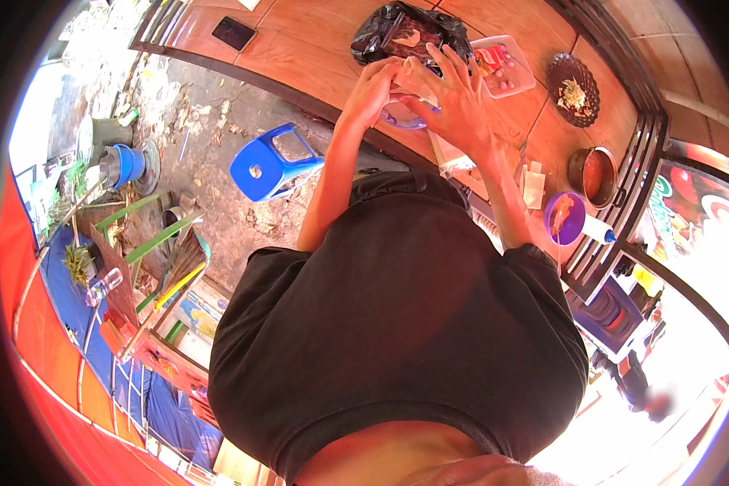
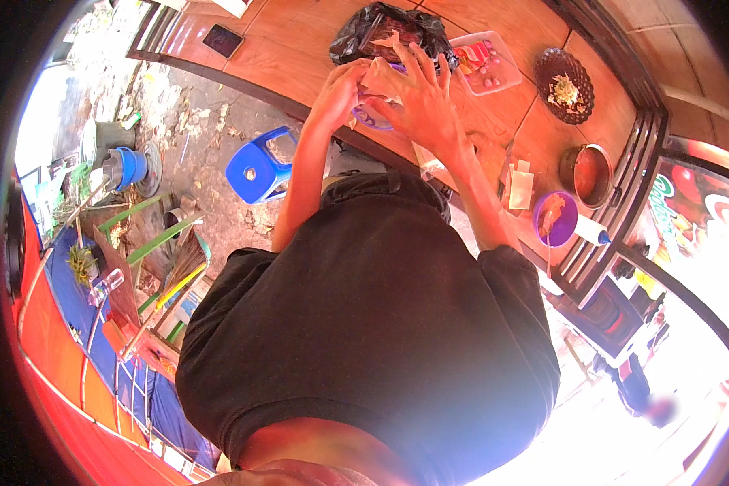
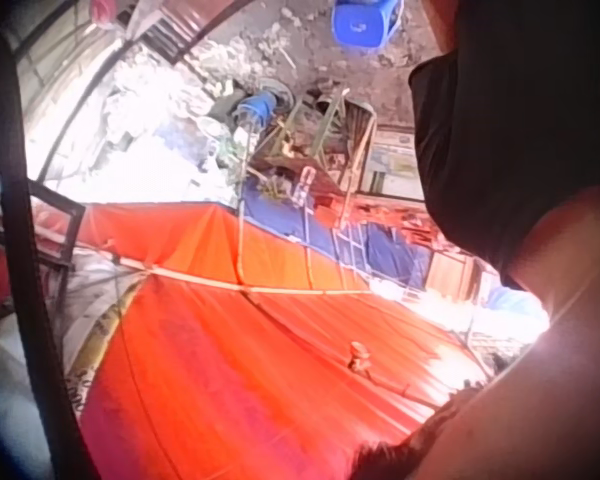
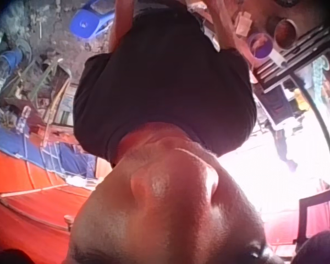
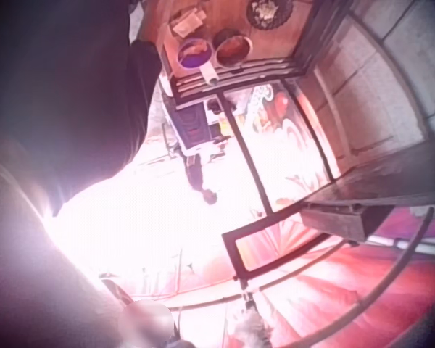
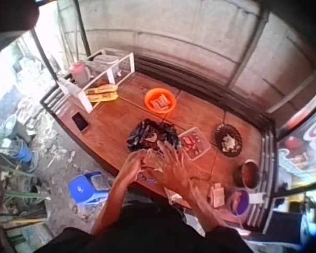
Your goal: The person repeatedly scoops a brown paste from a purple bowl into small paper packets, then folds and seals each packet. The process is repeated multiple times with the same materials and tools.
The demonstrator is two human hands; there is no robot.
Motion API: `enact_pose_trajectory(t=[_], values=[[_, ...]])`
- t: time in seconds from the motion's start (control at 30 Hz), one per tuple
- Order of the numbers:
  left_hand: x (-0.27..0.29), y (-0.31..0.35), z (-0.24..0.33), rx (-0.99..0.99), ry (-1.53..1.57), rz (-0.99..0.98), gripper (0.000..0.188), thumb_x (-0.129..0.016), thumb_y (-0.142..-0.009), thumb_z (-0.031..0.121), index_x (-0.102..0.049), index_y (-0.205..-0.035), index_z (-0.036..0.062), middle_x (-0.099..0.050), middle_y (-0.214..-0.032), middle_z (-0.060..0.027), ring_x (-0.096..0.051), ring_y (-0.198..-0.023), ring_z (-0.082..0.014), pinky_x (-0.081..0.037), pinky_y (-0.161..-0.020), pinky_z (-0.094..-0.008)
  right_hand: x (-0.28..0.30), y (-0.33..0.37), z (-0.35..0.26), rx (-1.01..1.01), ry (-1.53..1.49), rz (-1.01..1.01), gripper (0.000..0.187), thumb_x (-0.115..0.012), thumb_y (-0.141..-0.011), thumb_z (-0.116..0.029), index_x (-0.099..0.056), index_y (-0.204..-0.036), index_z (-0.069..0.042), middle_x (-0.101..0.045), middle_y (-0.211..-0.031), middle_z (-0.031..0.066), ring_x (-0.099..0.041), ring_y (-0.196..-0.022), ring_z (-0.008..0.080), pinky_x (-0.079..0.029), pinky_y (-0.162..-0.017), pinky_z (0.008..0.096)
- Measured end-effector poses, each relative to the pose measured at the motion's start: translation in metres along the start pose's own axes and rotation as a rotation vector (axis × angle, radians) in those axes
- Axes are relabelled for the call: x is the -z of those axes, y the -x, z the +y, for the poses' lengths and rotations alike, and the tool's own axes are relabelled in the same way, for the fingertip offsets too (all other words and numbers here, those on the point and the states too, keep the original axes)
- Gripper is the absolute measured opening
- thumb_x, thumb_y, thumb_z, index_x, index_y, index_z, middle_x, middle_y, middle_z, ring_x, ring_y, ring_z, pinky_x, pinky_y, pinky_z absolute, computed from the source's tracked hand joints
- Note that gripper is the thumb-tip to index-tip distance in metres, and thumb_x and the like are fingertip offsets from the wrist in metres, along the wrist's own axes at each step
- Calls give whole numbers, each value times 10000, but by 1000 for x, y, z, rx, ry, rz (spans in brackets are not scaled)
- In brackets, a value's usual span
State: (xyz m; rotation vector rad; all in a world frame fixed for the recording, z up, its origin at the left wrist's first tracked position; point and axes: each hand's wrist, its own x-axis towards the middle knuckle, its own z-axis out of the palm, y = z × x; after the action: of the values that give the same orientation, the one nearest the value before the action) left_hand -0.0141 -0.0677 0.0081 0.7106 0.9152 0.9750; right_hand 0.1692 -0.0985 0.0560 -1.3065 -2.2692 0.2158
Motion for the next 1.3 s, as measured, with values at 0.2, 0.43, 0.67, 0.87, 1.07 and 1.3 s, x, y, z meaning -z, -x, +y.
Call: enact_pose_trajectory(t=[0.2,0.43,0.67,0.87,1.07,1.3], values=[[-3,3,1,-29,59,-5,294,-453,-1059,206,-645,-1096,-13,-683,-1022,-112,-739,-957,-245,-637,-874,-375,-7,5,-2,-13,-16,-49,631,-746,-889,-459,-618,-1439,-178,-394,-1598,144,-312,-1508,362,-152,-1217,632],[1,1,4,-63,90,9,317,-435,-1073,212,-629,-1097,-37,-687,-1041,-136,-737,-954,-245,-631,-901,-386,-17,5,-1,-78,-222,12,437,-807,-854,-364,-752,-1233,-154,-437,-1559,191,-319,-1510,373,-201,-1226,583],[0,4,8,-91,80,117,212,-670,-1003,194,-610,-1035,-7,-689,-1043,-115,-727,-920,-214,-633,-880,-363,5,10,15,-333,-739,16,353,-787,-870,-247,-756,-1196,-118,-469,-1542,202,-369,-1478,412,-320,-1196,506],[7,0,5,-48,265,11,193,-764,-914,86,-593,-1002,66,-708,-1021,-83,-725,-904,-172,-624,-805,-327,18,14,11,-206,-413,92,479,-756,-898,-289,-687,-1357,-166,-447,-1547,224,-351,-1474,443,-285,-1200,544],[5,2,7,-91,163,-44,282,-756,-884,23,-599,-1116,56,-730,-1039,-101,-716,-943,-154,-571,-774,-273,14,11,9,-61,-154,86,573,-752,-901,-416,-647,-1423,-206,-354,-1610,221,-276,-1505,447,-208,-1212,590],[-5,9,14,-212,-62,7,423,-712,-902,-3,-585,-1305,19,-726,-1144,-141,-682,-1052,-158,-540,-892,-284,6,10,6,-30,50,83,617,-709,-907,-536,-628,-1442,-241,-320,-1632,212,-254,-1518,435,-124,-1210,670]])
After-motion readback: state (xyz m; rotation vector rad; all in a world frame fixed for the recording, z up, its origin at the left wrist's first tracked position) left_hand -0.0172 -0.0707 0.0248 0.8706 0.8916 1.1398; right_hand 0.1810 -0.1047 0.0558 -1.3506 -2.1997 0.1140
